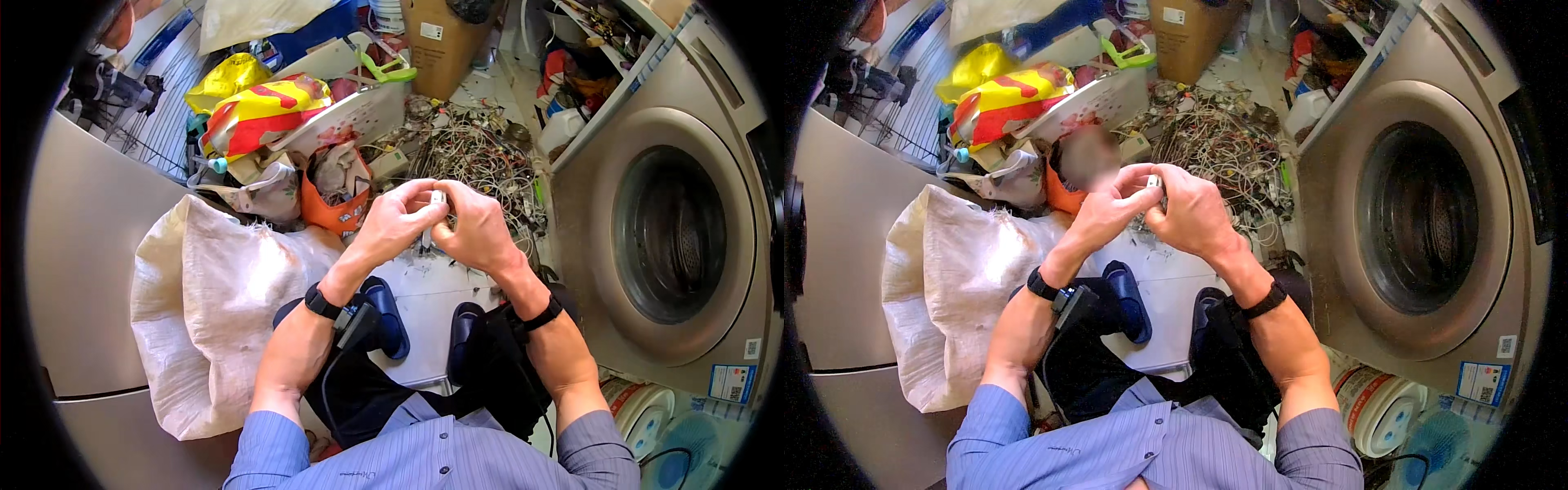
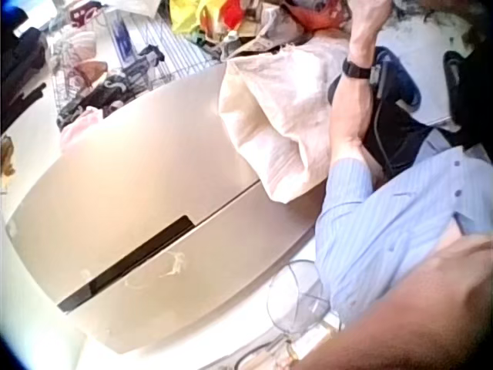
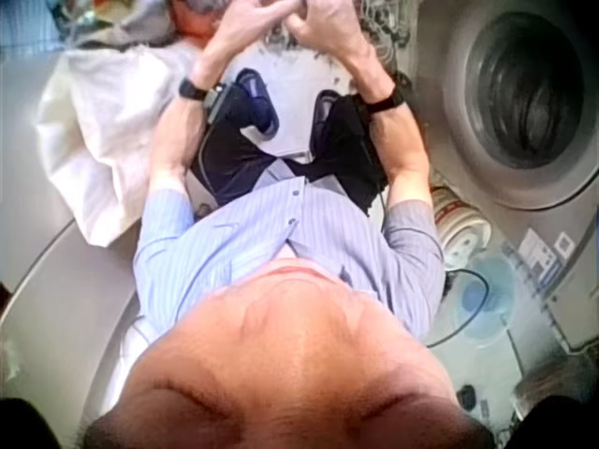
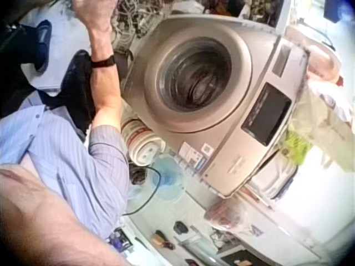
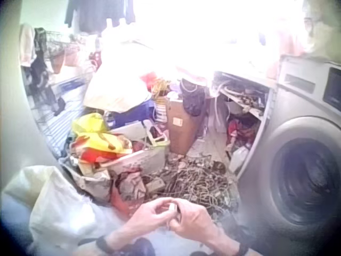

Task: The recorder uses a hammer and screwdriver to pry open and repair a white remote control while sitting on a floor cluttered with wires.

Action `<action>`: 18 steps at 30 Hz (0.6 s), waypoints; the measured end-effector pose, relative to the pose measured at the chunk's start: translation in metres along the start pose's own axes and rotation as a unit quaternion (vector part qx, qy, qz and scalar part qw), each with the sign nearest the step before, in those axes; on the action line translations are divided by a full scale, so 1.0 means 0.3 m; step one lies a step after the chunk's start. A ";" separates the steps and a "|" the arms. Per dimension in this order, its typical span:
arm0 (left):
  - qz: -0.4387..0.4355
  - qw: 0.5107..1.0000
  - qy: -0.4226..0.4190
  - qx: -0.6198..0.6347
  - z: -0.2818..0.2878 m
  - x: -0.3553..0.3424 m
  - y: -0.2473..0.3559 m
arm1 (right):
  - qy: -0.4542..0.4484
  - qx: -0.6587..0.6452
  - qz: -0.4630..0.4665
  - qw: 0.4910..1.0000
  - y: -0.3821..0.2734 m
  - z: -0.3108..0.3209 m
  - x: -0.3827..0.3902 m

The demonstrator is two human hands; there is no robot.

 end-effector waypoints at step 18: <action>-0.108 0.979 0.131 -0.115 -0.077 0.020 -0.020 | 0.022 0.067 0.035 0.997 0.028 -0.014 0.061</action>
Point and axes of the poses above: each hand's wrist, its own x-axis away from the middle knuckle, its own z-axis out of the back of the hand, y = z × x, the point moved 4 cm from there along -x, towards the middle knuckle, and after that the axes turned 12 degrees about -x, right-handed, at the moved point
